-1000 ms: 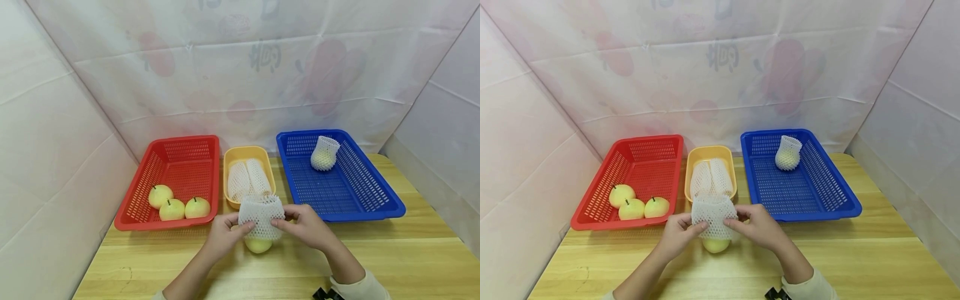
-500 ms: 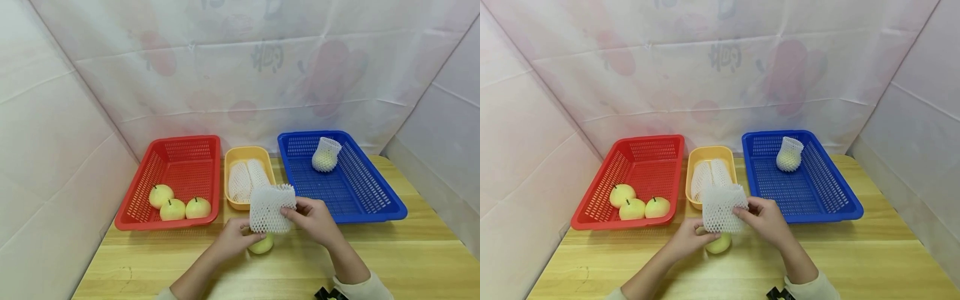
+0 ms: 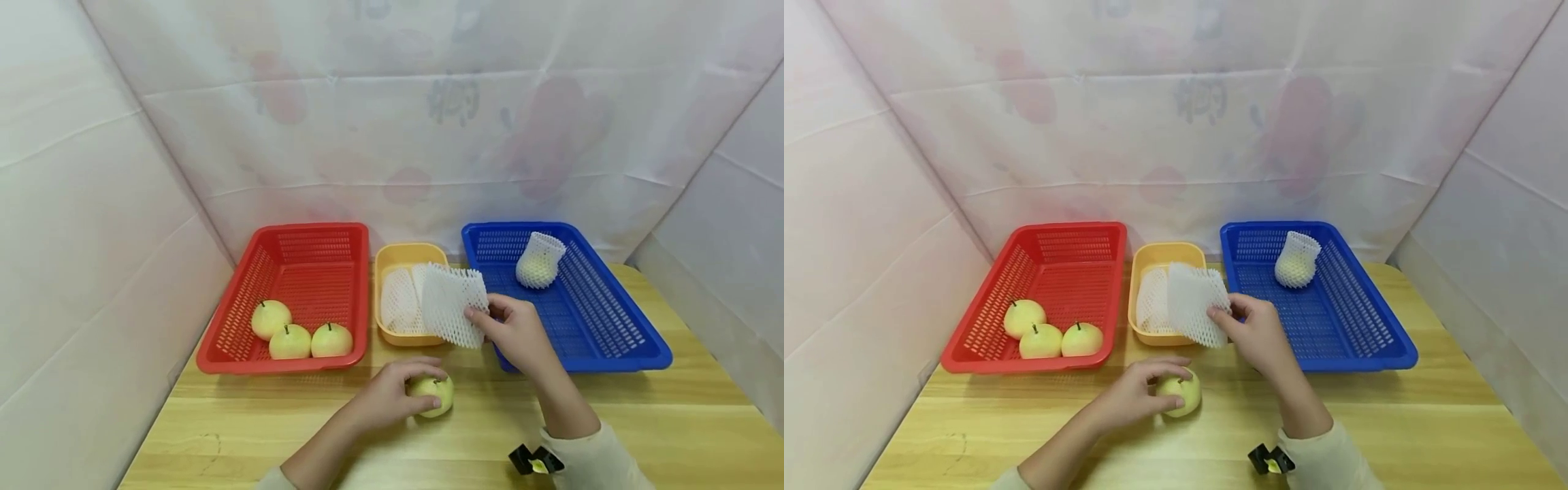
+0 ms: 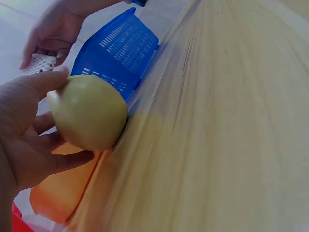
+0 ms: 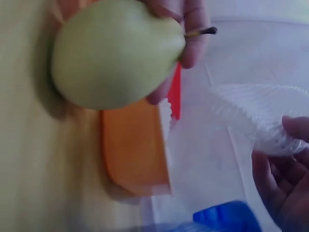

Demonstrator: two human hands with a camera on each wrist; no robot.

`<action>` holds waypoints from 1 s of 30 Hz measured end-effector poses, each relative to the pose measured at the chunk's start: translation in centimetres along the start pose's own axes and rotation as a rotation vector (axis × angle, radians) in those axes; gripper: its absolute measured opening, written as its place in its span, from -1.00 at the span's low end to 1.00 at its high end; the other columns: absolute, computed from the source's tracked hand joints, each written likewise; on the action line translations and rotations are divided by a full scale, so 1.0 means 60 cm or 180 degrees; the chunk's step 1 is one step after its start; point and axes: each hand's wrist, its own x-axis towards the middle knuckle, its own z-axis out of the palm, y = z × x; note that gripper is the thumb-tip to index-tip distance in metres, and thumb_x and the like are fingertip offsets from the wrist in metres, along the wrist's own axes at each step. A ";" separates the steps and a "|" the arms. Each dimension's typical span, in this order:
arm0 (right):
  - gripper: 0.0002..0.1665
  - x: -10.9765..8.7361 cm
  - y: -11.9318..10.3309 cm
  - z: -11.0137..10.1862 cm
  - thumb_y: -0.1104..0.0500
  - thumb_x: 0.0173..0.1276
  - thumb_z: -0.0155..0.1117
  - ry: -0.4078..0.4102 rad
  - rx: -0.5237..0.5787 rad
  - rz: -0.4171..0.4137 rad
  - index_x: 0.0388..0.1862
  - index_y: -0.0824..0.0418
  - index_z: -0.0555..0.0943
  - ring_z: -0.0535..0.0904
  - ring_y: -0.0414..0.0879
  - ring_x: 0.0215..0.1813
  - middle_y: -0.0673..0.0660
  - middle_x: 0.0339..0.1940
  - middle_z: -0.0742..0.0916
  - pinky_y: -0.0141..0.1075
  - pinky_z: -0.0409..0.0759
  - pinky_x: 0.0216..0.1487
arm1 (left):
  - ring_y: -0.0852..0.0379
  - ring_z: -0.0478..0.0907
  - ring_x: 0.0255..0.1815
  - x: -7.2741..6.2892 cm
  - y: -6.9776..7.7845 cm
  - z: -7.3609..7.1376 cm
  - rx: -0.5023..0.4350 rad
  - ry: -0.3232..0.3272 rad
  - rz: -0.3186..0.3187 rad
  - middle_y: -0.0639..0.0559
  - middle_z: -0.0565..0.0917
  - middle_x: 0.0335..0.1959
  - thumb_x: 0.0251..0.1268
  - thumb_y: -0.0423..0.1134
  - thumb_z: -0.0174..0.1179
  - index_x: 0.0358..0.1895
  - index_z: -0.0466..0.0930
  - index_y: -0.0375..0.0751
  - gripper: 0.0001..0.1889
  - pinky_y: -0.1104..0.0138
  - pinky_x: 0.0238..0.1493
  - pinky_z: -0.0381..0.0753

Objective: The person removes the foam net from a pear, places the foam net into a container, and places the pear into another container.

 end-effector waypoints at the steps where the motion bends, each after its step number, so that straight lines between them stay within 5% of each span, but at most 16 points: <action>1: -0.67 0.006 -0.004 0.001 -0.05 0.36 0.33 0.0026 -0.0065 -0.0024 -0.13 0.18 0.70 0.58 -0.14 -0.47 0.15 -0.40 0.74 -0.30 0.62 -0.51 | 0.13 0.42 0.36 -0.001 -0.001 0.000 0.0059 -0.0048 0.0014 0.08 0.52 0.33 0.18 -0.07 0.40 0.15 0.61 0.22 -0.57 0.18 0.37 0.41; 6: -0.68 0.041 -0.032 0.011 -0.11 0.35 0.33 0.0162 -0.0608 -0.0182 -0.17 0.09 0.73 0.55 -0.12 -0.46 0.06 -0.43 0.75 -0.30 0.53 -0.50 | 0.17 0.37 0.38 -0.003 -0.005 -0.002 0.0320 -0.0183 0.0130 0.07 0.48 0.36 0.11 -0.12 0.46 0.24 0.52 0.21 -0.43 0.18 0.39 0.38; 11: -0.60 0.079 -0.052 0.030 -0.07 0.35 0.34 0.0145 -0.0775 -0.0150 0.06 0.11 0.68 0.54 -0.12 -0.46 0.08 -0.39 0.76 -0.27 0.50 -0.48 | 0.14 0.37 0.38 -0.012 -0.007 -0.009 0.0333 -0.0212 0.0186 0.03 0.47 0.36 0.15 -0.12 0.43 0.25 0.53 0.14 -0.45 0.12 0.40 0.38; 16: -0.30 0.118 -0.051 0.054 -0.02 0.35 0.34 0.0096 -0.0441 0.0272 0.39 0.10 0.36 0.61 -0.04 -0.39 0.19 -0.34 0.74 -0.25 0.56 -0.44 | 0.14 0.37 0.38 -0.023 -0.012 -0.019 0.0288 -0.0212 0.0211 0.03 0.48 0.34 0.15 -0.13 0.43 0.24 0.54 0.13 -0.46 0.11 0.42 0.35; 21: -0.29 0.156 -0.040 0.080 -0.01 0.35 0.33 0.0148 0.0139 0.0752 0.36 0.17 0.28 0.66 0.05 -0.02 0.27 0.04 0.68 -0.20 0.67 -0.21 | 0.15 0.37 0.38 -0.030 -0.015 -0.027 0.0279 -0.0218 0.0223 0.03 0.48 0.34 0.15 -0.13 0.43 0.25 0.54 0.14 -0.45 0.12 0.43 0.34; 27: -0.47 0.192 -0.019 0.112 -0.05 0.38 0.29 0.0159 0.0535 0.1291 0.20 0.08 0.35 0.40 -0.10 -0.51 0.15 -0.20 0.57 -0.33 0.43 -0.54 | 0.15 0.38 0.38 -0.034 -0.018 -0.032 0.0337 -0.0211 0.0316 0.04 0.49 0.34 0.15 -0.13 0.43 0.26 0.52 0.12 -0.44 0.15 0.42 0.35; 30: -0.49 0.204 -0.009 0.123 -0.05 0.40 0.27 0.0134 0.0632 0.1360 0.21 0.07 0.37 0.28 -0.17 -0.57 0.11 -0.23 0.50 -0.33 0.46 -0.53 | 0.17 0.38 0.38 -0.033 -0.020 -0.033 0.0337 -0.0227 0.0352 0.04 0.49 0.34 0.16 -0.12 0.42 0.27 0.51 0.13 -0.44 0.17 0.42 0.35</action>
